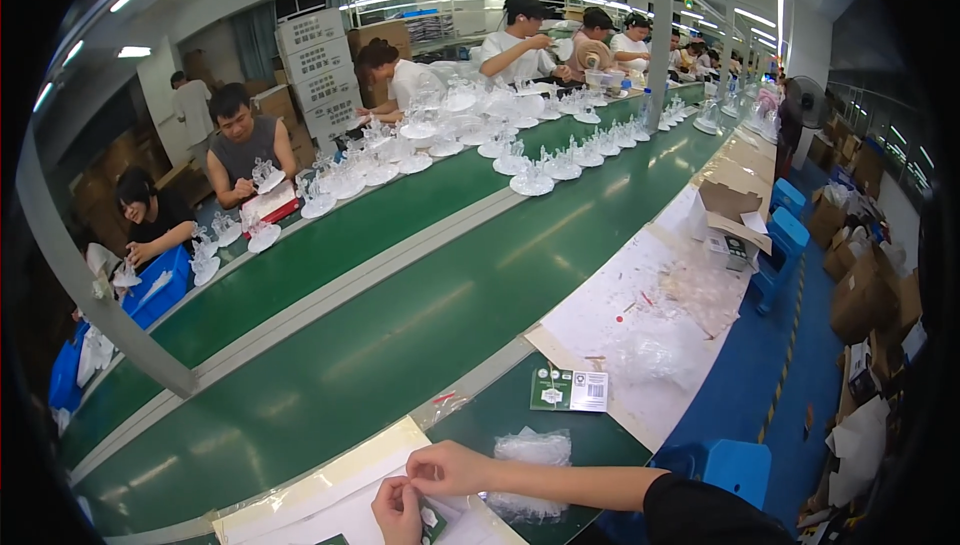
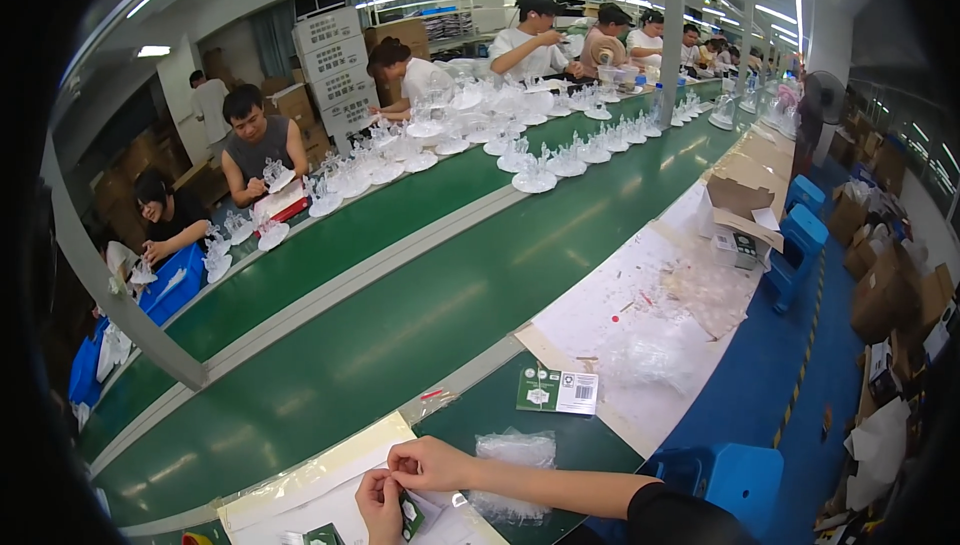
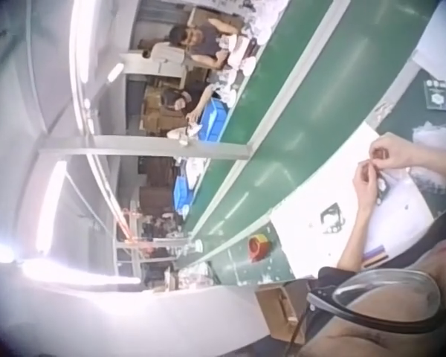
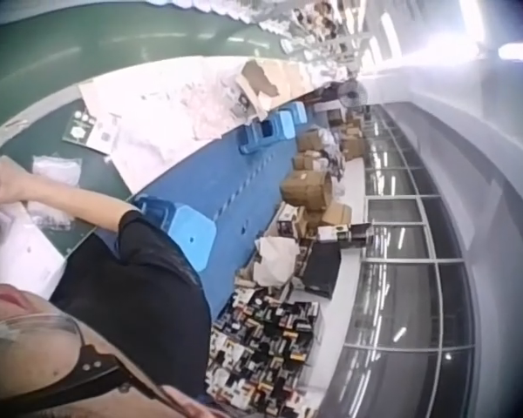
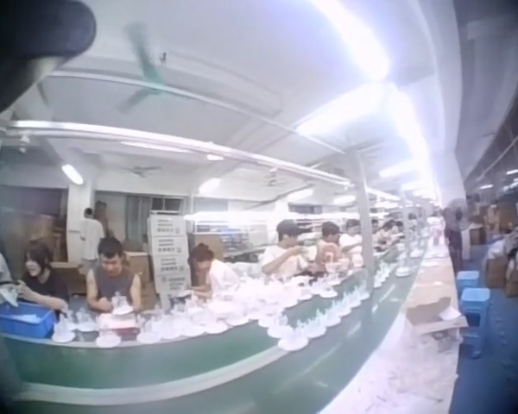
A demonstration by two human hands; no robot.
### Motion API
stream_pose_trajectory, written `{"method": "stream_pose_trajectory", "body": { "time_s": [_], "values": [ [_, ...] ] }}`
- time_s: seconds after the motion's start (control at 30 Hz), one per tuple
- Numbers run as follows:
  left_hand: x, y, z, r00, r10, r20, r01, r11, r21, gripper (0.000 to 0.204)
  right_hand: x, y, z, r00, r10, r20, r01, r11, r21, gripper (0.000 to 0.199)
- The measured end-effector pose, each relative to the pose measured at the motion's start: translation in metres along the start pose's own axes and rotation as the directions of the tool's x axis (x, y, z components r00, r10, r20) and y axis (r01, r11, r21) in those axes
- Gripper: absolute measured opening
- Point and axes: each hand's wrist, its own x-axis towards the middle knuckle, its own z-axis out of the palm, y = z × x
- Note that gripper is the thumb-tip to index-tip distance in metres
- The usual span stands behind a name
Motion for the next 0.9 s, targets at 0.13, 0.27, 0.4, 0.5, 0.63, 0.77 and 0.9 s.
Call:
{"method": "stream_pose_trajectory", "body": {
  "time_s": [0.13, 0.27, 0.4, 0.5, 0.63, 0.77, 0.9],
  "values": [
    [0.007, -0.022, -0.007, 0.998, 0.056, -0.032, -0.057, 0.998, -0.028, 0.008, 0.0, -0.009, 0.001, 1.0, -0.007, -0.029, 0.009, 0.998, 0.057, 0.015],
    [0.007, -0.021, -0.006, 0.997, 0.066, -0.032, -0.067, 0.997, -0.031, 0.009, 0.001, -0.01, -0.002, 0.999, 0.03, -0.025, -0.029, 0.998, 0.054, 0.016],
    [0.006, -0.013, -0.006, 0.999, 0.052, -0.01, -0.051, 0.997, 0.055, 0.008, 0.001, -0.01, -0.002, 0.999, 0.049, -0.011, -0.049, 0.998, 0.042, 0.015],
    [0.006, -0.01, -0.003, 0.998, 0.058, -0.02, -0.058, 0.998, 0.014, 0.008, 0.0, -0.016, -0.005, 0.999, 0.053, -0.003, -0.053, 0.998, 0.038, 0.015],
    [0.007, -0.01, -0.004, 0.999, 0.052, -0.013, -0.052, 0.998, 0.046, 0.008, 0.0, -0.018, -0.005, 0.999, 0.04, -0.015, -0.039, 0.997, 0.063, 0.014],
    [0.006, -0.009, -0.004, 0.999, 0.049, -0.008, -0.048, 0.997, 0.053, 0.008, 0.001, -0.014, -0.004, 0.999, 0.047, -0.002, -0.046, 0.996, 0.072, 0.015],
    [0.007, -0.017, -0.006, 0.998, 0.055, -0.002, -0.055, 0.998, 0.004, 0.007, 0.0, -0.011, -0.005, 0.999, 0.039, -0.001, -0.039, 0.998, 0.052, 0.016]
  ]
}}
